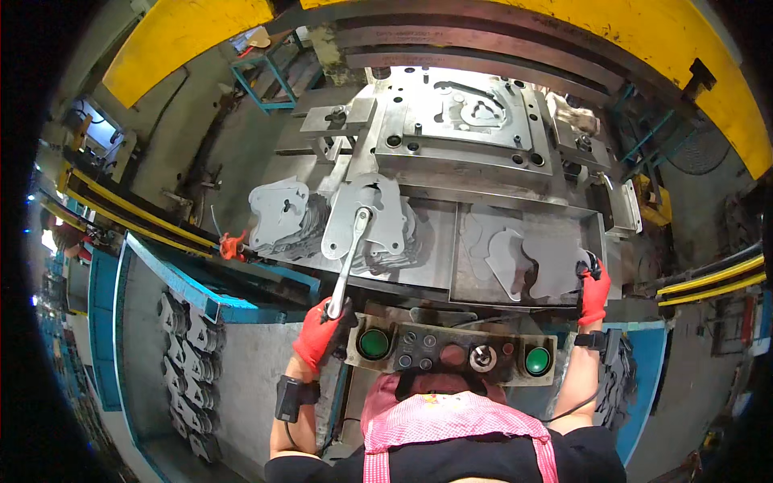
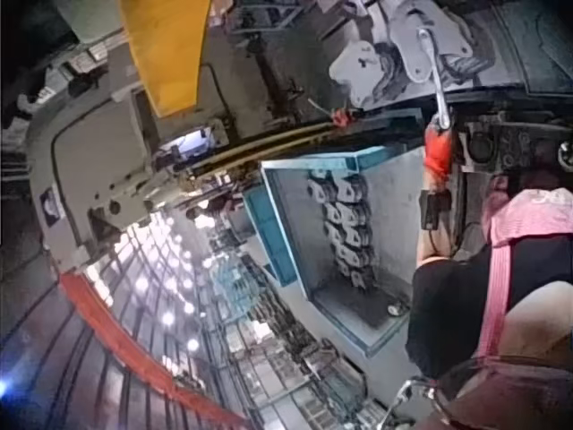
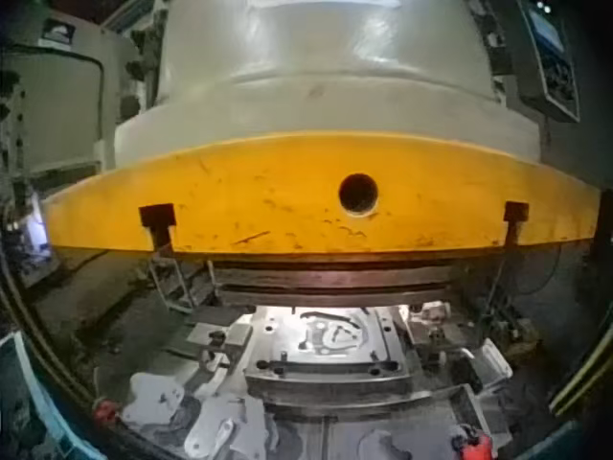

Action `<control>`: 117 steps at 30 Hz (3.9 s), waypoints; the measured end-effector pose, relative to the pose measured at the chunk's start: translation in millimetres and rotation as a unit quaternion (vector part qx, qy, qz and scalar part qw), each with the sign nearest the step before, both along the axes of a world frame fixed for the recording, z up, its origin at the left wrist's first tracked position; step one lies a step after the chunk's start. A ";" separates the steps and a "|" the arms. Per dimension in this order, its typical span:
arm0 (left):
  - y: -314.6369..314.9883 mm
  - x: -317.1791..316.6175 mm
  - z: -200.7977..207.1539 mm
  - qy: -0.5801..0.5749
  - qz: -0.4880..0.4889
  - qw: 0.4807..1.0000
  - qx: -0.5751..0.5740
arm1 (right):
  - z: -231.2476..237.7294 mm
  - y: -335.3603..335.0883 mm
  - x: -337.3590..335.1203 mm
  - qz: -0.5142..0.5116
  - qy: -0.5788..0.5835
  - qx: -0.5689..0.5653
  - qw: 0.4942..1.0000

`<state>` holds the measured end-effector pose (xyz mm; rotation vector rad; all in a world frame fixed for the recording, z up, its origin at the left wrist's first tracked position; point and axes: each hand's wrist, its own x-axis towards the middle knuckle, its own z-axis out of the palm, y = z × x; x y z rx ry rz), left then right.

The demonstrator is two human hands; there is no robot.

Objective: Using a hydraulic press to stamp metal components and then stacking the finished parts in a bin.

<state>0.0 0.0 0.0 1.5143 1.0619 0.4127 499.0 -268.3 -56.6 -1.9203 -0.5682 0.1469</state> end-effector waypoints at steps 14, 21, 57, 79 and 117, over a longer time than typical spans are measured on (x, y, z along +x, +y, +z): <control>85.2 -43.6 6.9 -0.068 -0.121 0.976 -0.166 | 77.3 77.4 -53.8 0.084 0.056 0.163 0.981; 65.5 -21.9 15.9 -0.119 -0.065 0.922 -0.363 | 118.7 176.4 -46.1 0.070 0.048 0.275 0.958; -93.6 -60.8 -139.6 -0.038 0.451 0.858 -0.245 | -57.8 -90.6 -62.3 -0.318 -0.103 -0.022 0.942; -50.3 -35.3 -222.9 0.289 0.117 0.943 -0.119 | -151.0 -156.4 -125.6 -0.069 0.307 -0.068 0.947; -104.0 -22.8 -95.3 -0.042 0.452 0.876 -0.162 | 40.9 129.4 -62.0 0.354 -0.390 -0.390 0.755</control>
